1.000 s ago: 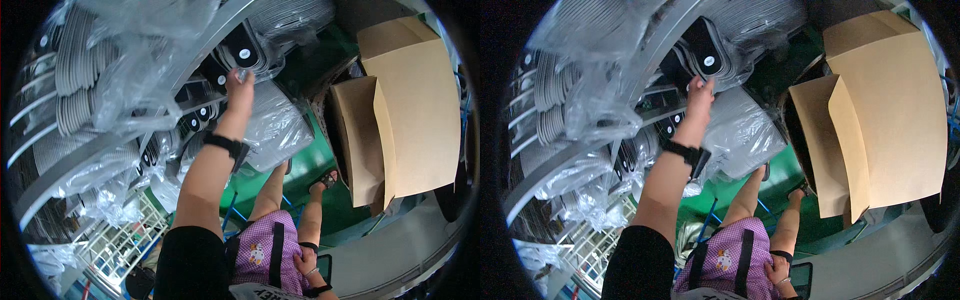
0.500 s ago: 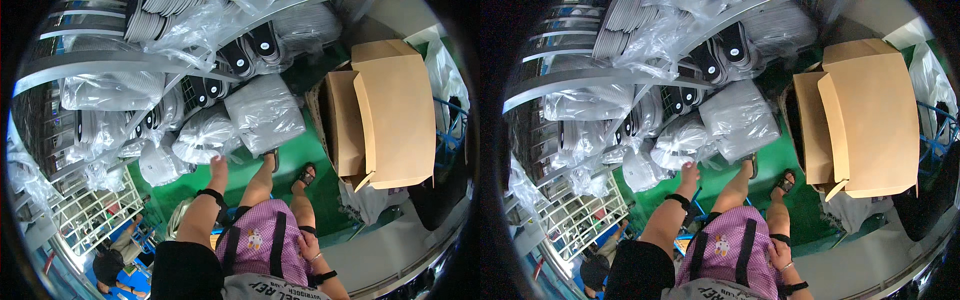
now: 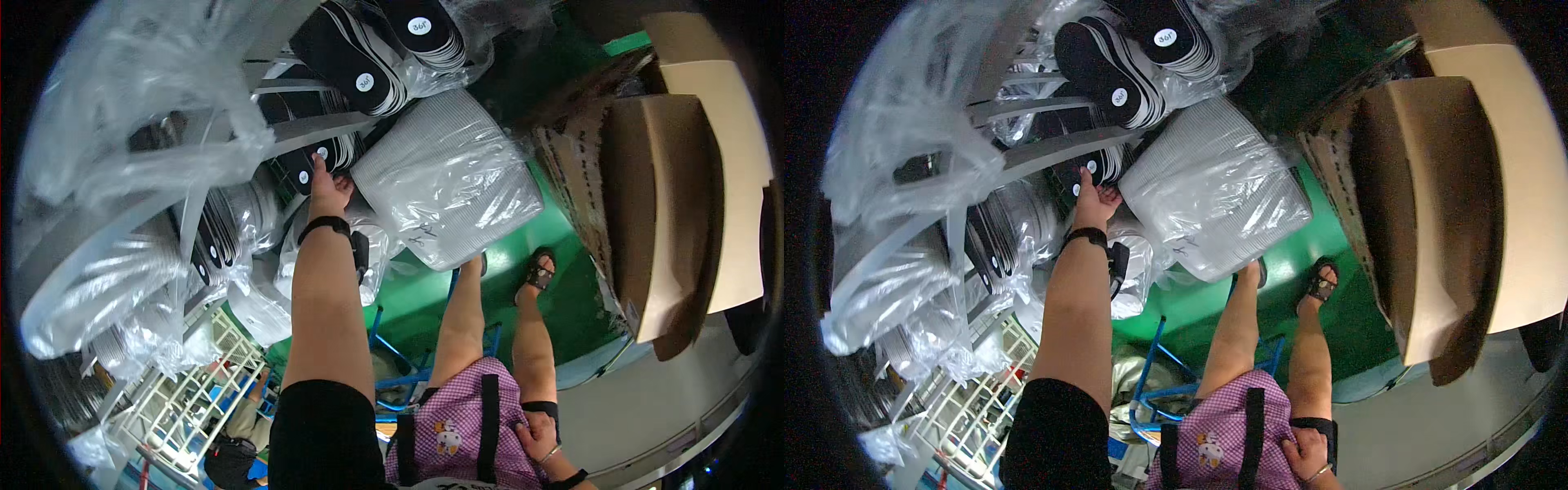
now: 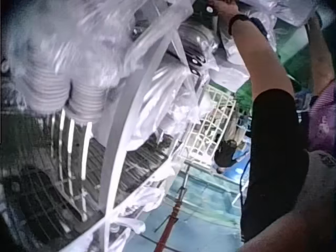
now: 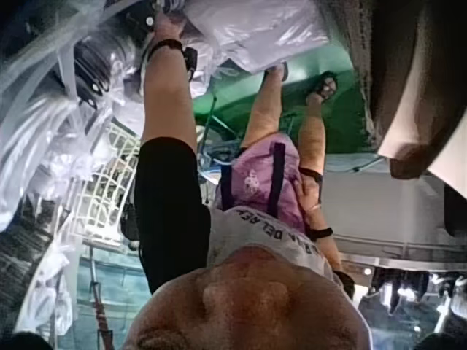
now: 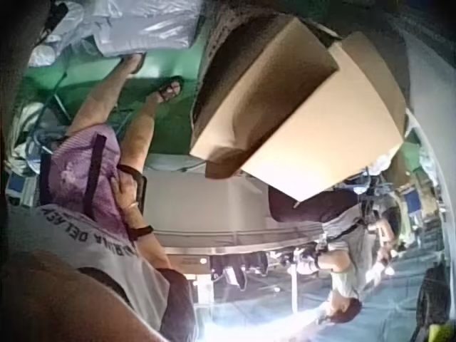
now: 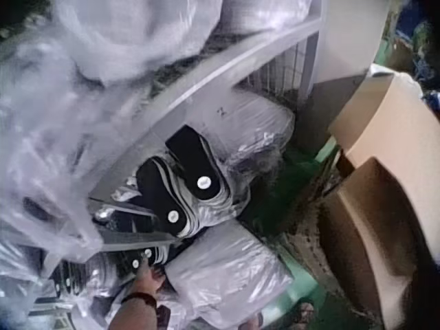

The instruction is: Inserting insoles into shoe uppers on a manufacturing assembly line.

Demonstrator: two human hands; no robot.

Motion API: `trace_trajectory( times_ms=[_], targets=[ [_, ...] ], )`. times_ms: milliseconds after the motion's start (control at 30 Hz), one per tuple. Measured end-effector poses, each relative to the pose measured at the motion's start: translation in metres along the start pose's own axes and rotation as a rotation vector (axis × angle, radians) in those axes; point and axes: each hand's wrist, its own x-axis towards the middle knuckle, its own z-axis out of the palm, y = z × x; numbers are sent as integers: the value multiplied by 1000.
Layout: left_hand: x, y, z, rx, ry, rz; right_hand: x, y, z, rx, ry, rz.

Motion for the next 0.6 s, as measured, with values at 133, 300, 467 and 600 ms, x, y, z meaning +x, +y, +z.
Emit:
trace_trajectory(
  times_ms=[133,300,467,600],
  targets=[
    [9,1,11,-304,-268,-265,12,-14,-2,-34,16,16],
    [11,14,3,-176,-95,-267,20,-28,-8,-53,-41,36],
    [33,2,4,-192,-361,-211,20,-23,-10,-56,-64,36],
    [35,15,1,-271,-475,-272,23,-23,-13,-67,-66,53]
  ],
)
